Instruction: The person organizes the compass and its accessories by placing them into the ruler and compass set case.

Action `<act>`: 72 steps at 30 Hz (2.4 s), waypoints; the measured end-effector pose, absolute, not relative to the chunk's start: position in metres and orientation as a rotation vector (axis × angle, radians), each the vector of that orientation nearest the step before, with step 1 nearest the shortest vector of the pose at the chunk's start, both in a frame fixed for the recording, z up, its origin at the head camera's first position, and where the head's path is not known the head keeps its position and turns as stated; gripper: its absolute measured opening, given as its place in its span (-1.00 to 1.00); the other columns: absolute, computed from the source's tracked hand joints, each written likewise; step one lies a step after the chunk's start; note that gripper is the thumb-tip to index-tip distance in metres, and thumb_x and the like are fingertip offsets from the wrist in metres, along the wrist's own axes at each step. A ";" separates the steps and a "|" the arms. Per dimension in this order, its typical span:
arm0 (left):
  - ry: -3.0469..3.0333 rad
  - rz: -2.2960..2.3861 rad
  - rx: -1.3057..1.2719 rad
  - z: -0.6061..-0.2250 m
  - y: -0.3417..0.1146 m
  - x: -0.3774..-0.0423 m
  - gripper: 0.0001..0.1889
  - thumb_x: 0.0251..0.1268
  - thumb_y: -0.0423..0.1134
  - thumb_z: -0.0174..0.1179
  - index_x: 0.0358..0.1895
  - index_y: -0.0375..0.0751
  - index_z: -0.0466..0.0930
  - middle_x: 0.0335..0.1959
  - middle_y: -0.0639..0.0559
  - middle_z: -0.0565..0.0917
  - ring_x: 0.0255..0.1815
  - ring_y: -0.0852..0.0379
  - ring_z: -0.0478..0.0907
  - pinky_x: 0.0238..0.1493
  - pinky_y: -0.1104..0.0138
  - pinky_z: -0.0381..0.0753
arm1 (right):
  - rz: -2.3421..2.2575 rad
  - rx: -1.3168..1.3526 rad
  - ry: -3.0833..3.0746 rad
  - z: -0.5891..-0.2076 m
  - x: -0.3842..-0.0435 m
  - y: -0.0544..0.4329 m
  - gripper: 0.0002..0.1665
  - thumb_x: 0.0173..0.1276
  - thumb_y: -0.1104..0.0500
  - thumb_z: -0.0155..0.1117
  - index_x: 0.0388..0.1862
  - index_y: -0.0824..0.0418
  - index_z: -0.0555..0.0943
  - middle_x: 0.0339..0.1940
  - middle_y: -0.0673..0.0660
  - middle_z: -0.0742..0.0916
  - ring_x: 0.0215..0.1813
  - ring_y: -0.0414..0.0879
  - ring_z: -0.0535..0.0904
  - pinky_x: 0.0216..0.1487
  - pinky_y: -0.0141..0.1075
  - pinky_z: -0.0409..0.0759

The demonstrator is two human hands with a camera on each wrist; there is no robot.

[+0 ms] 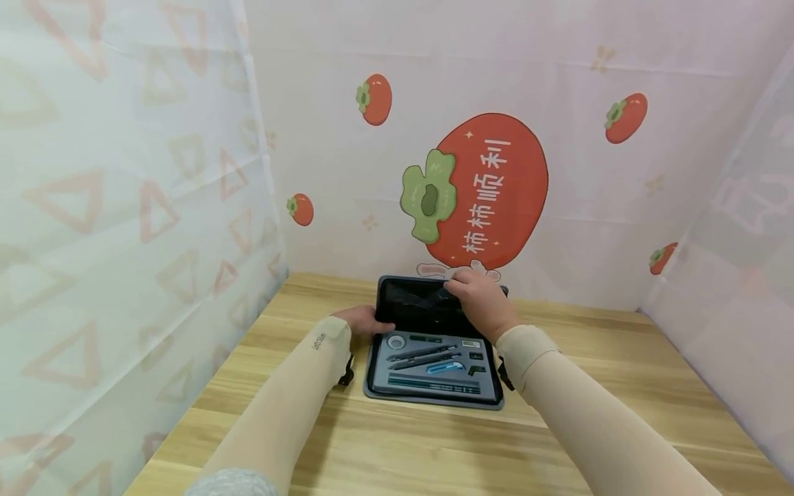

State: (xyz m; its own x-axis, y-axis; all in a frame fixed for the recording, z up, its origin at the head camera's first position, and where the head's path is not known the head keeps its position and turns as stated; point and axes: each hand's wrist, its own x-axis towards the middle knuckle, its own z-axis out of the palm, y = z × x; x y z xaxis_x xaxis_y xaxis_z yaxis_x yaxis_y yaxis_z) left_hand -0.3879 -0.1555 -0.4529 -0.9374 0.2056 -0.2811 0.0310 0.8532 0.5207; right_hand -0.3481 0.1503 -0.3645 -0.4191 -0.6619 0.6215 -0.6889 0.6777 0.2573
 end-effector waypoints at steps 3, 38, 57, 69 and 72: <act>2.693 0.757 0.199 -0.455 -0.156 -0.387 -0.15 0.43 0.33 0.26 0.56 -0.18 0.42 0.44 -0.15 0.61 0.37 -0.10 0.58 0.47 -0.06 0.50 | 0.108 1.050 -2.174 -0.364 -0.350 0.141 -0.75 0.36 0.35 0.50 -0.11 0.03 0.74 -0.15 0.04 0.82 -0.07 -0.04 0.78 0.05 -0.14 0.82; 2.671 0.741 0.194 -0.446 -0.154 -0.384 -0.12 0.46 0.35 0.22 0.58 -0.24 0.39 0.49 -0.20 0.55 0.46 -0.15 0.52 0.54 -0.07 0.43 | 0.115 1.042 -2.257 -0.351 -0.343 0.171 -0.68 0.33 0.35 0.53 -0.01 0.08 0.71 -0.18 0.08 0.63 -0.18 -0.02 0.67 -0.06 -0.08 0.83; 2.659 0.827 0.179 -0.451 -0.156 -0.388 -0.16 0.48 0.33 0.22 0.55 -0.23 0.41 0.39 -0.17 0.64 0.39 -0.12 0.57 0.51 -0.06 0.46 | 0.195 0.965 -2.525 -0.389 -0.349 0.129 -0.65 0.44 0.41 0.41 0.08 0.07 0.83 -0.06 0.05 0.79 0.03 -0.04 0.78 0.14 -0.15 0.78; 2.449 1.122 0.210 -0.447 -0.161 -0.381 -0.22 0.58 0.27 0.13 0.57 -0.25 0.34 0.41 -0.25 0.58 0.31 -0.10 0.63 0.41 0.00 0.57 | 0.557 0.482 -2.479 -0.387 -0.338 0.171 -0.72 0.58 0.09 0.34 0.18 0.04 0.78 0.04 0.16 0.77 0.09 0.19 0.63 0.22 0.21 0.60; 2.321 1.264 0.254 -0.432 -0.163 -0.370 -0.27 0.64 0.14 0.14 0.63 -0.22 0.25 0.56 -0.30 0.43 0.55 -0.21 0.44 0.47 -0.04 0.55 | 0.657 0.450 -2.664 -0.380 -0.329 0.175 -0.83 0.61 0.07 0.31 -0.06 0.07 0.80 -0.20 0.11 0.80 -0.11 0.08 0.66 0.05 0.05 0.68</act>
